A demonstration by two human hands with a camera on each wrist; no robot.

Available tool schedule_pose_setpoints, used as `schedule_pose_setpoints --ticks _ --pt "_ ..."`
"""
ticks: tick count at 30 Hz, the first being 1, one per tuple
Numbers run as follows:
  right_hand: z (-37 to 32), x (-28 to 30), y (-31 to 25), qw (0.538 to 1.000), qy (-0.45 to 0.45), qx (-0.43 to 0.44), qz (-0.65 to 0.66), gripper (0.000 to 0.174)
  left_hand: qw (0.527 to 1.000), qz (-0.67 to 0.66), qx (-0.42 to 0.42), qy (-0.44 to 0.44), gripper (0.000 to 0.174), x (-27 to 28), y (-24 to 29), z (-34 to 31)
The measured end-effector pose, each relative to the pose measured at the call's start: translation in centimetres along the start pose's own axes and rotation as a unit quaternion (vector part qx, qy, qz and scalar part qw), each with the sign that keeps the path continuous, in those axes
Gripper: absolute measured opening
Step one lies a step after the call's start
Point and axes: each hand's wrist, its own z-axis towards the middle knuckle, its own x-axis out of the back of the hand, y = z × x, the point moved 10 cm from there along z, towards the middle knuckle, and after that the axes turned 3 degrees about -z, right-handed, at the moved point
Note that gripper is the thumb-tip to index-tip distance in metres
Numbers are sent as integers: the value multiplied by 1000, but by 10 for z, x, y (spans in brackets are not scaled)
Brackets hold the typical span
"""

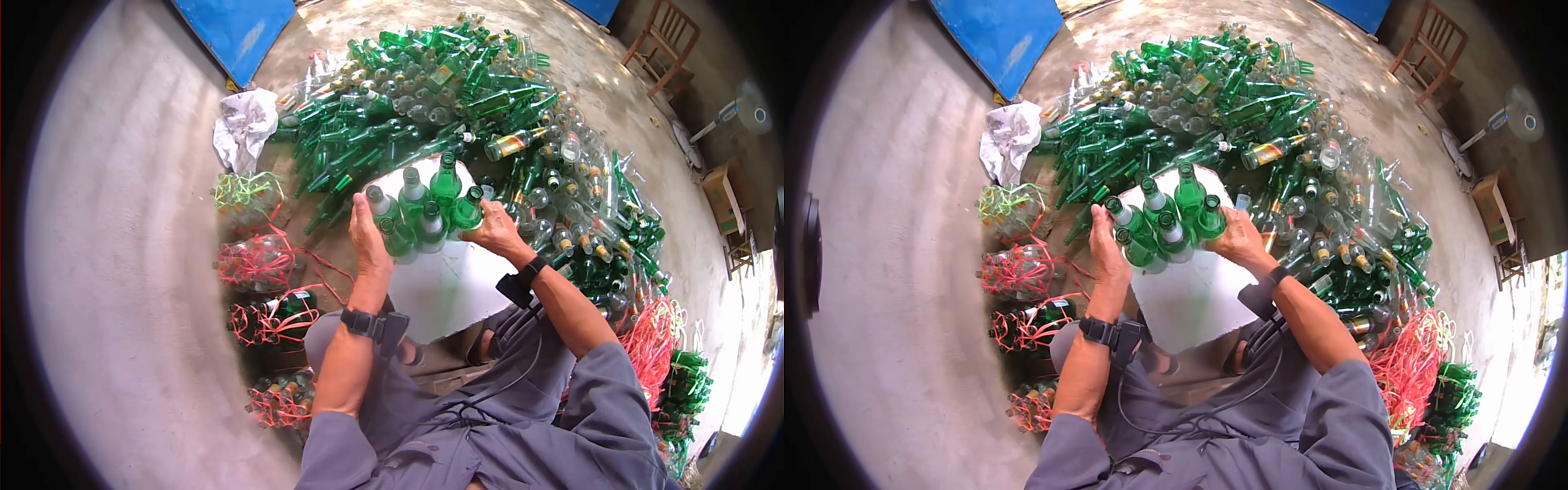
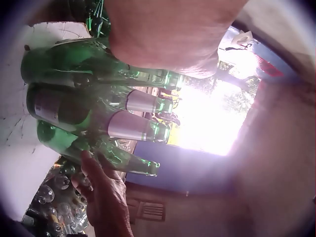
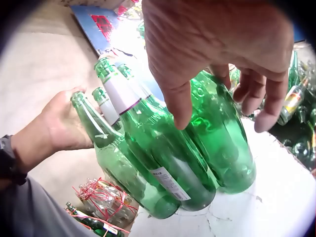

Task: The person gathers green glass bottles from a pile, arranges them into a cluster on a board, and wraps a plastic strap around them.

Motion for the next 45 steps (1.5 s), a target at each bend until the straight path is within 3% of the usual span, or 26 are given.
schedule_pose_setpoints --ticks 1,3,4,5,7,8,13,15,16,20,30,32,36,38,41,45 --pt "3 -3 5 1000 0 0 2 53 999 -25 20 0 73 3 -4 1" --pt "8 -38 16 970 -120 4 211 62 999 -2 28 27 75 22 -16 11" --pt "8 -44 25 961 -114 -24 250 63 998 19 35 53 76 34 -21 16" --pt "10 -52 32 961 -113 -24 253 63 998 22 34 53 76 39 -26 19" --pt "11 -74 54 943 -152 -97 281 60 991 -10 123 49 78 48 -54 24" --pt "12 -74 54 939 -148 -85 299 59 990 -9 133 39 79 54 -69 34" --pt "11 -77 51 938 -179 -92 282 61 990 17 140 -6 76 62 -93 53" --pt "16 -77 56 959 -121 -39 253 62 978 -69 194 -38 71 63 -117 61" --pt "19 -78 57 966 -110 -18 232 63 982 -69 164 -61 73 61 -118 64" --pt "19 -88 66 963 -127 -35 236 62 970 -9 242 -30 81 95 -163 76" --pt "19 -83 57 971 -108 16 213 63 964 -33 257 -64 75 66 -139 65" --pt "19 -86 55 974 -109 -1 197 58 954 -42 283 -92 75 60 -141 61" --pt "18 -96 58 976 -130 -7 175 58 956 -16 285 -64 75 72 -150 61" --pt "20 -93 60 970 -104 -14 220 47 945 -11 317 -76 74 78 -157 60" --pt "21 -92 57 971 -112 -15 209 48 961 14 270 -52 71 75 -146 59" --pt "21 -95 60 970 -98 -9 221 49 954 -48 284 -83 67 76 -169 67"
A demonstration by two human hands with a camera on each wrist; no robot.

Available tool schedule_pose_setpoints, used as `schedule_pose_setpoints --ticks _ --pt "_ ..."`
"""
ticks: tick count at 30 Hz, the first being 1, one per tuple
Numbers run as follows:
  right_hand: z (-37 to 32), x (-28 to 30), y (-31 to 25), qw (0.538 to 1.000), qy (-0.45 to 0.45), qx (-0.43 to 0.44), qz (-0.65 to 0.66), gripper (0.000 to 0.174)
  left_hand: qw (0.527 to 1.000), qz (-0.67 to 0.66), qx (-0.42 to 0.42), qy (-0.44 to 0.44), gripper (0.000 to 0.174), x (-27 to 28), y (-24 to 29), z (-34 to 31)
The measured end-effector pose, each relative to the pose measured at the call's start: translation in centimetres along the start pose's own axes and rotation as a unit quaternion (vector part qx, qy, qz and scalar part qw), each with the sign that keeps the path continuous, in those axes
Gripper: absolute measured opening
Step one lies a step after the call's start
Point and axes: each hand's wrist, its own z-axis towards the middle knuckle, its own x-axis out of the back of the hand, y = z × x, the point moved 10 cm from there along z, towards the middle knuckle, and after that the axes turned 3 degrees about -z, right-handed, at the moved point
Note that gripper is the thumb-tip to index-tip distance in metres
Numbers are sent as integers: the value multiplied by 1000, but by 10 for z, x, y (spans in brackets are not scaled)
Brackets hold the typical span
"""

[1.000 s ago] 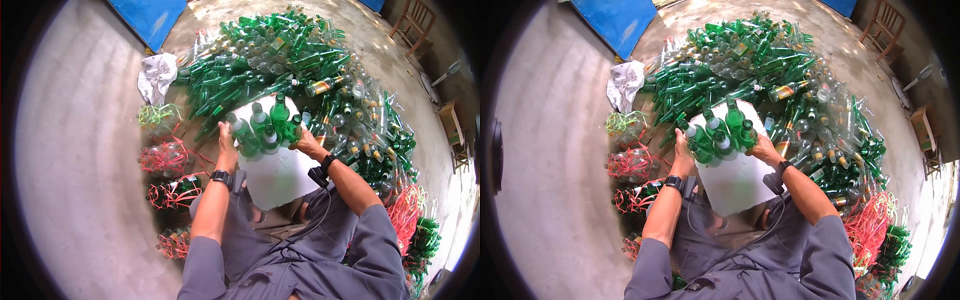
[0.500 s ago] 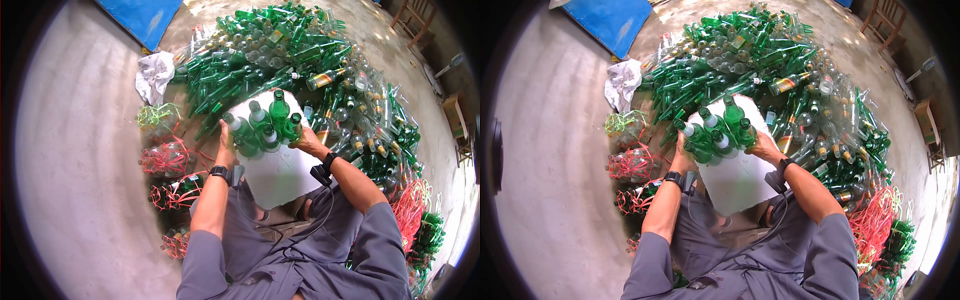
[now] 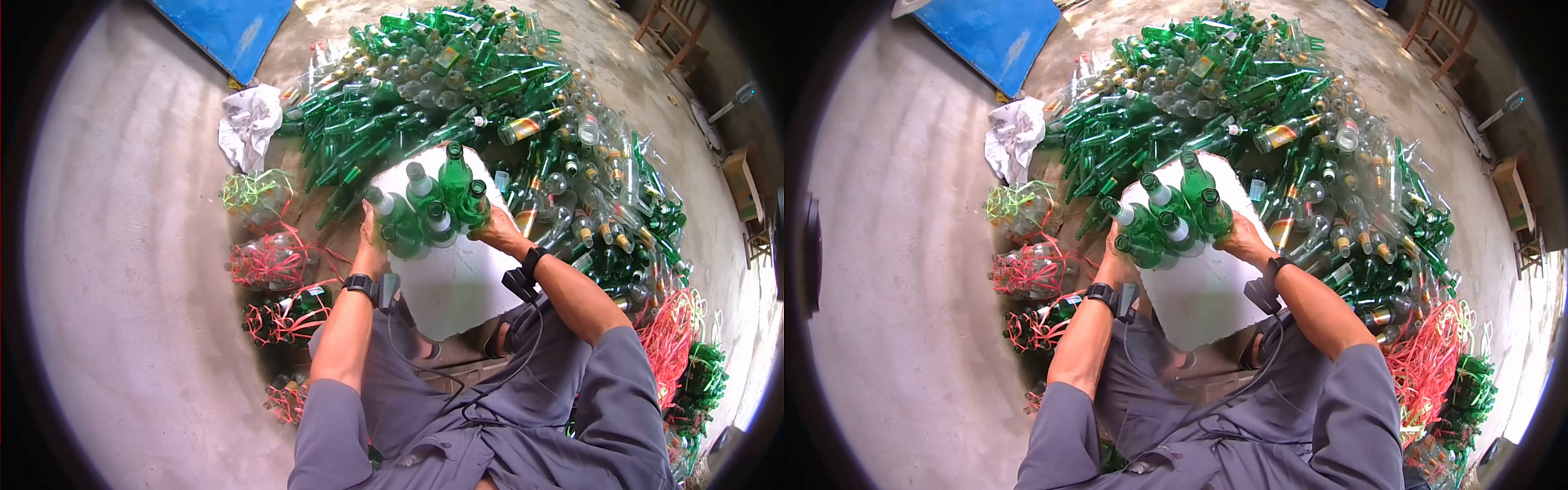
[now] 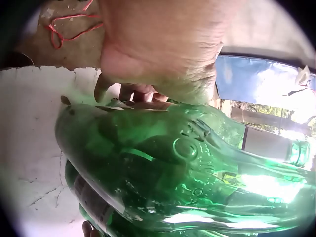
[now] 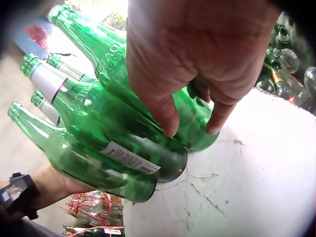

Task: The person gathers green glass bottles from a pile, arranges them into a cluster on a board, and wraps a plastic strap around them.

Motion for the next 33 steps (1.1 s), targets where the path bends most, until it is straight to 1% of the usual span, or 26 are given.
schedule_pose_setpoints --ticks 2,3,5,8,10,11,12,14,15,16,18,19,20,22,23,24,25,26,27,28,30,31,32,33 --pt "1 -4 -3 999 -17 25 -16 63 995 31 -94 13 61 15 5 17" --pt "1 -3 -3 999 -16 25 -16 63 995 32 -94 12 61 11 5 14" --pt "1 -5 1 999 -32 -2 -15 63 995 -10 -88 45 55 -2 7 -6" --pt "-2 0 -10 999 -31 23 -29 63 990 -72 -81 92 49 -20 13 -34" --pt "-5 2 -6 999 -31 -8 -23 51 989 -88 -82 81 49 -24 18 -36" --pt "0 -3 16 999 -27 -17 -35 52 988 -105 -84 73 50 -27 17 -37" --pt "-1 0 18 999 -7 -9 -35 55 989 -106 -79 67 50 -38 19 -45" --pt "-1 0 26 998 -1 -16 -64 59 985 -40 -167 35 52 -67 50 -72" --pt "-1 -1 27 997 -10 -22 -70 57 983 -41 -173 42 55 -66 52 -71" --pt "0 2 30 997 -4 -25 -70 57 984 -40 -170 36 55 -68 52 -68" --pt "1 -4 38 993 -38 -42 -100 53 980 -76 -138 120 57 -50 43 -66" --pt "2 -5 41 990 -39 -49 -125 48 980 -62 -128 136 59 -44 42 -66" --pt "1 -3 45 990 -36 -51 -126 48 981 -62 -126 133 59 -42 41 -65" --pt "-2 7 56 990 8 -84 -109 45 983 -71 -137 103 63 -39 43 -68" --pt "1 12 61 987 9 -90 -130 42 991 -38 -98 81 73 -36 41 -72" --pt "5 18 71 984 10 -96 -151 40 991 -37 -97 79 73 -46 50 -78" --pt "-2 31 76 986 27 -151 -59 36 978 22 -104 178 78 -42 65 -95" --pt "-11 43 79 977 43 -204 34 32 952 81 -109 275 83 -36 79 -113" --pt "-9 49 93 969 37 -218 109 27 958 69 -122 249 85 -39 90 -117" --pt "-10 57 104 952 48 -248 171 27 964 57 -135 222 87 -40 101 -119" --pt "-22 78 117 917 89 -296 252 25 955 41 -209 207 83 -39 126 -130" --pt "-20 82 140 916 91 -299 251 25 955 30 -222 196 79 -46 136 -137" --pt "-20 81 168 890 101 -304 324 24 954 19 -235 184 75 -53 145 -143" --pt "-19 80 190 859 110 -307 395 23 955 18 -233 183 75 -58 150 -145"
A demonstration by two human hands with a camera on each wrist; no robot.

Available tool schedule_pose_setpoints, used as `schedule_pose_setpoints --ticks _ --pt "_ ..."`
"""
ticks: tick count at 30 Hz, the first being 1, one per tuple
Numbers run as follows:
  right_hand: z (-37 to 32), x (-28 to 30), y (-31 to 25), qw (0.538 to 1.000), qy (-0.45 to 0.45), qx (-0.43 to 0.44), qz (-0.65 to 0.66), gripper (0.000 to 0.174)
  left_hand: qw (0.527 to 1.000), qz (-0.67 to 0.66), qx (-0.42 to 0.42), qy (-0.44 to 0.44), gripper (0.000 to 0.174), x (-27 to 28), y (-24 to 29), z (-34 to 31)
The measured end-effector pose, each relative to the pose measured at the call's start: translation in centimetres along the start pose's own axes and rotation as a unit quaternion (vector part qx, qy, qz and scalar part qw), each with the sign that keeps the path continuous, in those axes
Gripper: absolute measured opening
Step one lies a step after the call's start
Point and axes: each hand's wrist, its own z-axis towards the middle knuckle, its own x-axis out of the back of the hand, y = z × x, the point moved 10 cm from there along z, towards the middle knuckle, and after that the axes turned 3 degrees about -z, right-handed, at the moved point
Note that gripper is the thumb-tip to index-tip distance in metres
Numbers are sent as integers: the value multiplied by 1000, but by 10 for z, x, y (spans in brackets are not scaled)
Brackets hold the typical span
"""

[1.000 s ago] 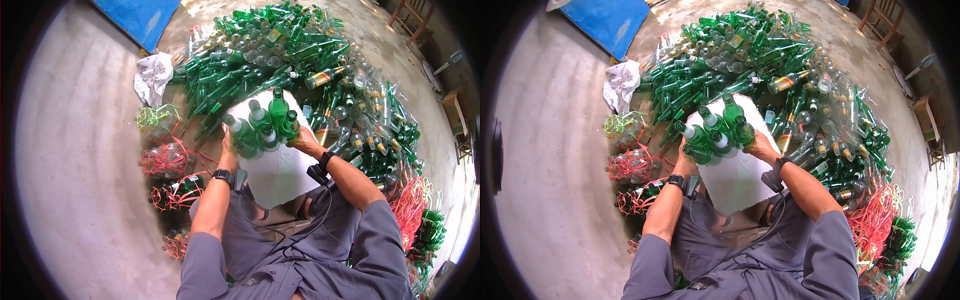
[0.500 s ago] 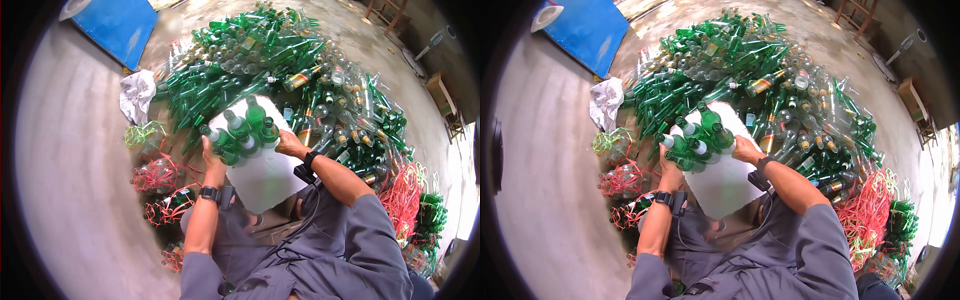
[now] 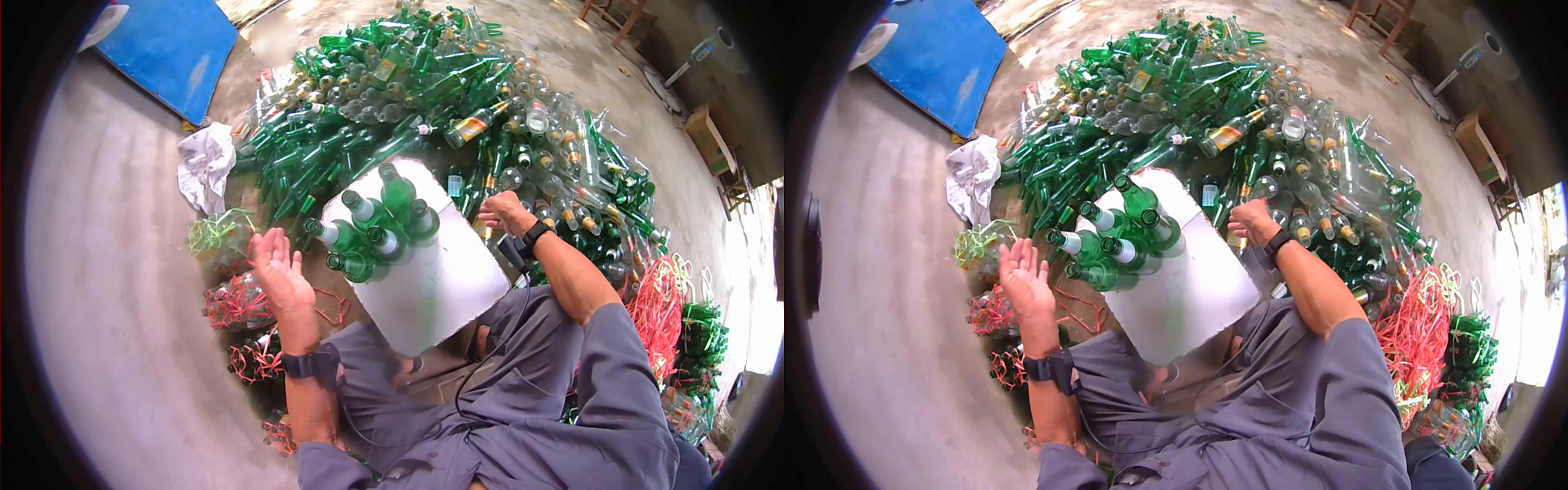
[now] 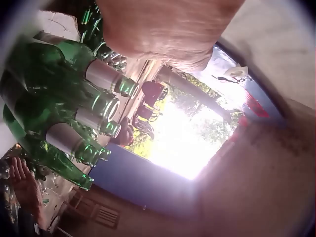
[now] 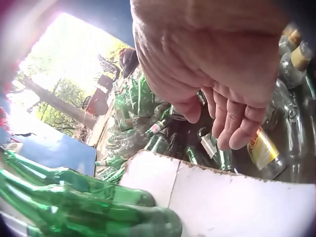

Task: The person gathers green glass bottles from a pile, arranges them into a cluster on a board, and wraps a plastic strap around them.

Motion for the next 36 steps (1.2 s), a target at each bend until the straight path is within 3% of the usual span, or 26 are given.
schedule_pose_setpoints --ticks 1,3,7,9,12,14,22,24,27,28,29,31,36 --pt "4 8 1 1000 2 -1 -2 23 999 -33 -9 0 69 -3 7 -1" --pt "9 10 19 992 -18 -85 97 24 998 -67 -15 4 63 -7 14 -2" --pt "22 -11 41 992 2 -118 -36 27 998 -40 -36 -13 66 -22 22 -3" --pt "21 -35 51 985 -68 -158 -29 27 999 -35 -27 -15 65 -25 22 -2" --pt "32 -43 65 983 -49 -173 -46 22 999 -31 -30 -10 65 -25 26 1" --pt "67 -38 76 996 -62 -68 -3 19 999 -40 -30 -6 62 -22 27 4" --pt "49 -48 62 995 -39 -56 -69 16 998 -60 -19 -8 59 -22 26 6" --pt "23 -52 45 995 42 -91 0 16 998 -52 -10 -15 60 -26 22 6" --pt "37 -40 51 993 76 -88 -14 16 999 -50 2 -19 61 -30 15 6" --pt "42 -30 50 983 65 -99 -139 29 999 -51 1 -20 61 -31 15 6" --pt "46 -29 54 983 64 -97 -139 29 999 -45 0 -21 60 -32 15 6" --pt "41 -34 44 992 79 -54 -85 17 999 -41 -1 -23 60 -32 15 5" --pt "36 -38 34 991 116 -72 -1 21 999 -28 6 -33 62 -33 14 4"
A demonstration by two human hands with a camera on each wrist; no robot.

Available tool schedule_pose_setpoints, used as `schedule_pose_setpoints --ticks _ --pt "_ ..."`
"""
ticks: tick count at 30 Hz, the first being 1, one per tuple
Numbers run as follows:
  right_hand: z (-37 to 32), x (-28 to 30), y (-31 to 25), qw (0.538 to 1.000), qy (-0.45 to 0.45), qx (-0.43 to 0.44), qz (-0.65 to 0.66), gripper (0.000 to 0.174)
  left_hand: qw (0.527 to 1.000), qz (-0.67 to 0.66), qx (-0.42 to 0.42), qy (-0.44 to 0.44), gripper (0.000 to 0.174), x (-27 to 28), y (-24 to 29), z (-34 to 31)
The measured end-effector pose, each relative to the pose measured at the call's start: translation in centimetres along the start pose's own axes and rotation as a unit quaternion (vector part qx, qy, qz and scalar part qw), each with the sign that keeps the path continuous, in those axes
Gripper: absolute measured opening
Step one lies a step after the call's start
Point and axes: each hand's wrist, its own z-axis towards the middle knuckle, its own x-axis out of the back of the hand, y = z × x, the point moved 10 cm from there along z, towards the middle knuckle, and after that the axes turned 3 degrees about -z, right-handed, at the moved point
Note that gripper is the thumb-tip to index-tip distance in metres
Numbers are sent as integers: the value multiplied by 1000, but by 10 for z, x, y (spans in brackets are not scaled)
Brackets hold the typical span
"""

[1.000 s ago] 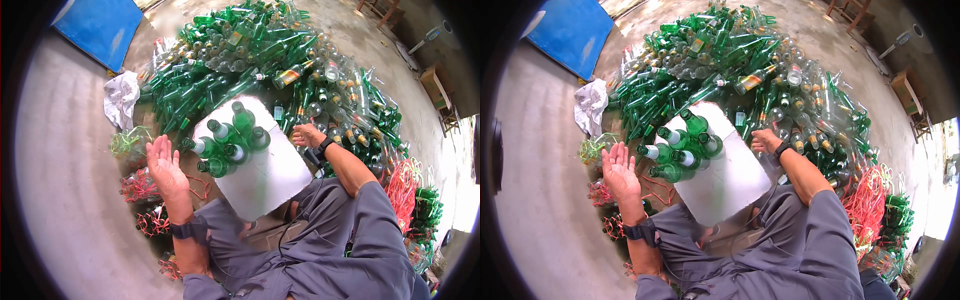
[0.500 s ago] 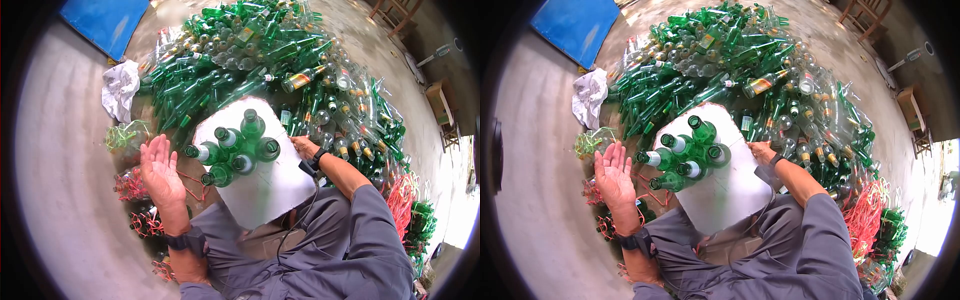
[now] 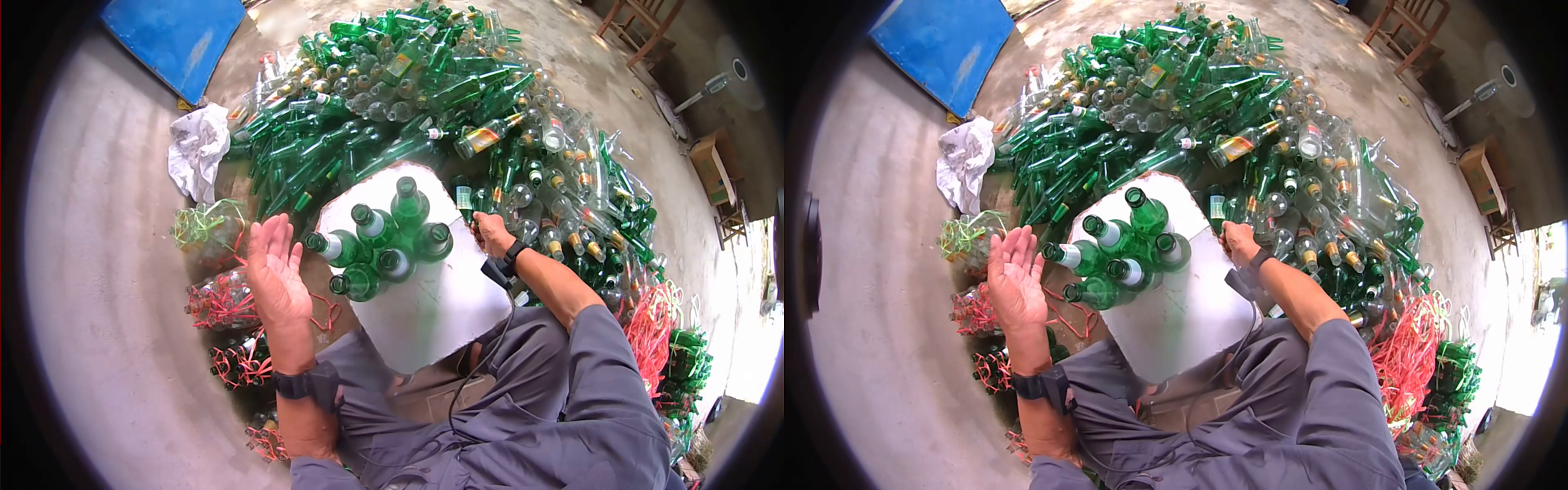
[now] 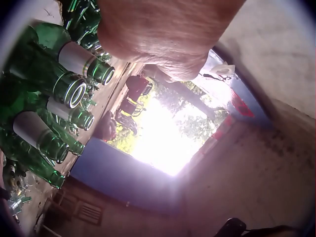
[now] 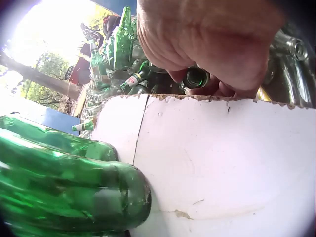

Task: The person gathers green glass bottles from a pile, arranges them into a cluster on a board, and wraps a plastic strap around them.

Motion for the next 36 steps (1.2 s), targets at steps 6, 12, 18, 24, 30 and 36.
schedule_pose_setpoints --ticks 6,12,18,24,30,36 --pt "-10 10 -13 997 30 39 58 23 1000 -2 6 -4 61 -3 -2 2" --pt "9 24 -29 984 11 165 -69 16 1000 8 2 -2 61 -6 -5 0" --pt "-93 -8 -99 569 102 476 -662 12 1000 -11 -4 -5 61 -10 -10 3" --pt "-67 30 -98 805 39 380 -454 27 999 -21 12 -26 62 -9 -18 6" --pt "-88 20 -104 686 58 423 -590 36 998 -26 27 -42 66 -10 -20 4" --pt "-113 39 -135 748 137 381 -525 52 999 -23 21 -43 66 -12 -14 -2"
